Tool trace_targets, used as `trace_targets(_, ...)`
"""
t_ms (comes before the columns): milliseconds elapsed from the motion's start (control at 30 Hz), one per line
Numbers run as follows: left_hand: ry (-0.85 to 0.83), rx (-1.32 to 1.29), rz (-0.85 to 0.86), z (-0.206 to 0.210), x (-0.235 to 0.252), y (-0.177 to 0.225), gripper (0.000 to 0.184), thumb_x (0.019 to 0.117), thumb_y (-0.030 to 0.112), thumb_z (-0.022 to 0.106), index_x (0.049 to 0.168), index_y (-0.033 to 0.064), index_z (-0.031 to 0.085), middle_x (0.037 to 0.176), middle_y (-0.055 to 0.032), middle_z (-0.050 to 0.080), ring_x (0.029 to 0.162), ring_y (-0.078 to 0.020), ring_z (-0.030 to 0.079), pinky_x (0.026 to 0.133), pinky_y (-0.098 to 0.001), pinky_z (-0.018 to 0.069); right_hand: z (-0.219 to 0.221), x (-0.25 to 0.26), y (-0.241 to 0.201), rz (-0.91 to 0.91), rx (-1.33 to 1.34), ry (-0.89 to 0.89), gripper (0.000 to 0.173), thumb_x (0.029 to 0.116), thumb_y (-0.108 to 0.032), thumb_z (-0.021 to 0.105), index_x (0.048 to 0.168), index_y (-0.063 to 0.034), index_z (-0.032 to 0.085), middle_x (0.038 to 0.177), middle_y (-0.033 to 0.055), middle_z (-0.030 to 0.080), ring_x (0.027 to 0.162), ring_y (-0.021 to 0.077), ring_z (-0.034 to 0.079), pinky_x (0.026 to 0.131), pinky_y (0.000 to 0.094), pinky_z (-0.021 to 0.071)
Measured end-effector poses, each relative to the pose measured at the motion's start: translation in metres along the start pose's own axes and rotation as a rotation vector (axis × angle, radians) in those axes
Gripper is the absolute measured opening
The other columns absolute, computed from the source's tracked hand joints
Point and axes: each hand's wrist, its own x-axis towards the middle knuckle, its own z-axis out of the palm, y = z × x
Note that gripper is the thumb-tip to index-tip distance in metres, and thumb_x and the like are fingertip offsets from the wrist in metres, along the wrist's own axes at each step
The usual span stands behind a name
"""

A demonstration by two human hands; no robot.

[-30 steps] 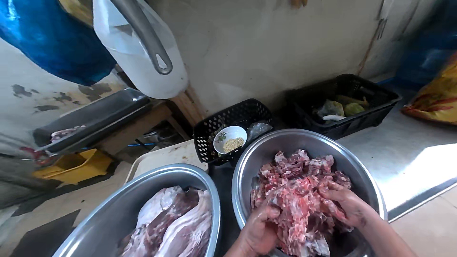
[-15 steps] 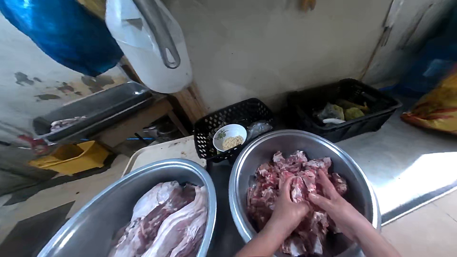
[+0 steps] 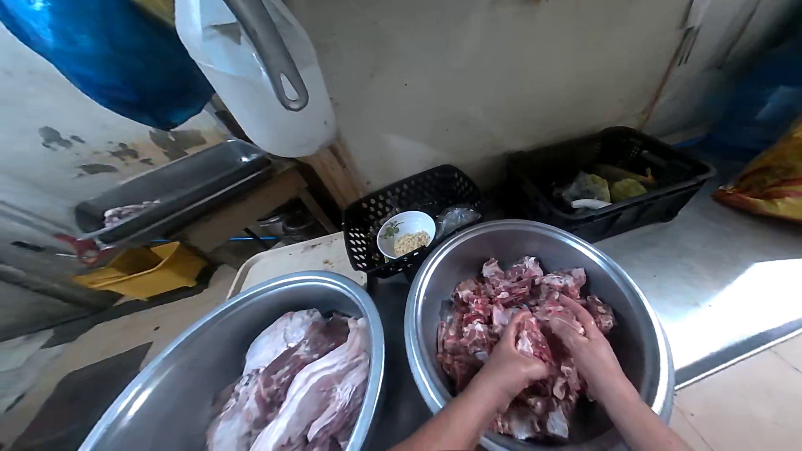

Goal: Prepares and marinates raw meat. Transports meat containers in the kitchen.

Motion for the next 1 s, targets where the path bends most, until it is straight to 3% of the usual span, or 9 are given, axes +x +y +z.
trace_targets(100, 0.022, -0.303, -0.083, -0.010, -0.007, 0.003, 0.099, 0.0733, -0.008, 0.066, 0.159, 0.0208, 0.026, 0.141, -0.0155, 0.052, 0.108, -0.0221, 0.064, 0.082, -0.0391, 0.0574, -0.007, 0.008, 0.003, 0.089, 0.356, -0.055, 0.039, 0.1028, -0.018, 0.053, 0.139, -0.0027, 0.053, 0.112, 0.0115, 0.068, 0.094, 0.0166, 0.068, 0.080, 0.0341, 0.0583)
trace_targets(167, 0.005, -0.550, -0.042, -0.018, -0.008, -0.002, 0.105, 0.0690, -0.006, 0.065, 0.160, 0.0175, 0.019, 0.117, -0.0153, 0.063, 0.093, -0.0223, 0.068, 0.074, -0.0395, 0.0592, -0.013, 0.012, -0.002, 0.208, 0.635, -0.051, 0.031, 0.1086, -0.025, 0.042, 0.120, -0.0049, 0.063, 0.090, 0.0088, 0.069, 0.075, 0.0172, 0.067, 0.064, 0.0345, 0.0582)
trace_targets(233, -0.024, -0.728, 0.033, -0.020, -0.005, -0.005, 0.098, 0.0633, 0.000, 0.068, 0.151, 0.0146, 0.027, 0.100, -0.0108, 0.068, 0.085, -0.0196, 0.071, 0.071, -0.0377, 0.0608, -0.022, 0.018, -0.004, 0.234, 0.746, -0.007, 0.034, 0.1090, -0.030, 0.041, 0.120, -0.0072, 0.064, 0.088, 0.0093, 0.069, 0.072, 0.0192, 0.068, 0.061, 0.0367, 0.0587)
trace_targets(400, 0.209, -0.749, 0.026, -0.013, 0.004, 0.008, 0.065, 0.0895, 0.003, 0.056, 0.150, 0.0099, 0.035, 0.117, -0.0161, 0.063, 0.100, -0.0254, 0.066, 0.083, -0.0433, 0.0579, -0.028, 0.023, 0.008, -0.046, 0.125, -0.038, 0.060, 0.0970, -0.028, 0.062, 0.150, -0.0060, 0.043, 0.138, 0.0142, 0.059, 0.121, 0.0216, 0.063, 0.098, 0.0405, 0.0558)
trace_targets(500, 0.342, -0.614, -0.008, -0.013, 0.010, 0.007, 0.062, 0.0971, 0.007, 0.056, 0.154, 0.0100, 0.033, 0.131, -0.0181, 0.058, 0.111, -0.0270, 0.062, 0.089, -0.0441, 0.0555, -0.026, 0.017, 0.011, -0.239, -0.387, -0.100, 0.077, 0.0879, -0.041, 0.069, 0.153, -0.0061, 0.047, 0.162, 0.0267, 0.031, 0.151, 0.0428, 0.028, 0.121, 0.0588, 0.0265)
trace_targets(567, 0.342, -0.555, -0.016, -0.015, 0.009, 0.004, 0.068, 0.0946, 0.007, 0.058, 0.156, 0.0098, 0.030, 0.137, -0.0182, 0.054, 0.118, -0.0264, 0.059, 0.095, -0.0431, 0.0528, -0.019, 0.010, 0.016, -0.402, -0.569, -0.171, 0.087, 0.0856, -0.057, 0.067, 0.154, -0.0080, 0.046, 0.164, 0.0262, 0.029, 0.153, 0.0465, 0.023, 0.122, 0.0645, 0.0208)
trace_targets(667, 0.281, -0.540, -0.051, -0.012, 0.008, 0.002, 0.072, 0.0934, 0.008, 0.060, 0.158, 0.0095, 0.028, 0.139, -0.0186, 0.054, 0.119, -0.0261, 0.059, 0.097, -0.0424, 0.0521, -0.011, -0.001, 0.013, -0.427, -0.632, -0.362, 0.102, 0.0831, -0.061, 0.071, 0.160, -0.0062, 0.033, 0.164, 0.0173, 0.034, 0.154, 0.0368, 0.028, 0.125, 0.0607, 0.0191)
trace_targets(900, 0.030, -0.526, -0.118, -0.012, -0.002, 0.005, 0.108, 0.0795, -0.010, 0.062, 0.163, 0.0208, 0.001, 0.137, -0.0179, 0.051, 0.105, -0.0243, 0.064, 0.081, -0.0407, 0.0580, -0.012, 0.000, 0.009, -0.323, -0.480, -0.449, 0.083, 0.0863, -0.028, 0.078, 0.157, -0.0052, 0.040, 0.154, 0.0178, 0.049, 0.143, 0.0271, 0.047, 0.120, 0.0446, 0.0373)
trace_targets(1000, -0.005, -0.462, -0.132, -0.012, -0.001, 0.009, 0.097, 0.0881, -0.005, 0.060, 0.163, 0.0209, 0.004, 0.137, -0.0164, 0.051, 0.104, -0.0223, 0.065, 0.082, -0.0393, 0.0581, -0.009, -0.002, 0.008, -0.325, -0.488, -0.407, 0.076, 0.0814, -0.010, 0.075, 0.152, -0.0072, 0.047, 0.151, 0.0191, 0.051, 0.141, 0.0291, 0.048, 0.117, 0.0445, 0.0405)
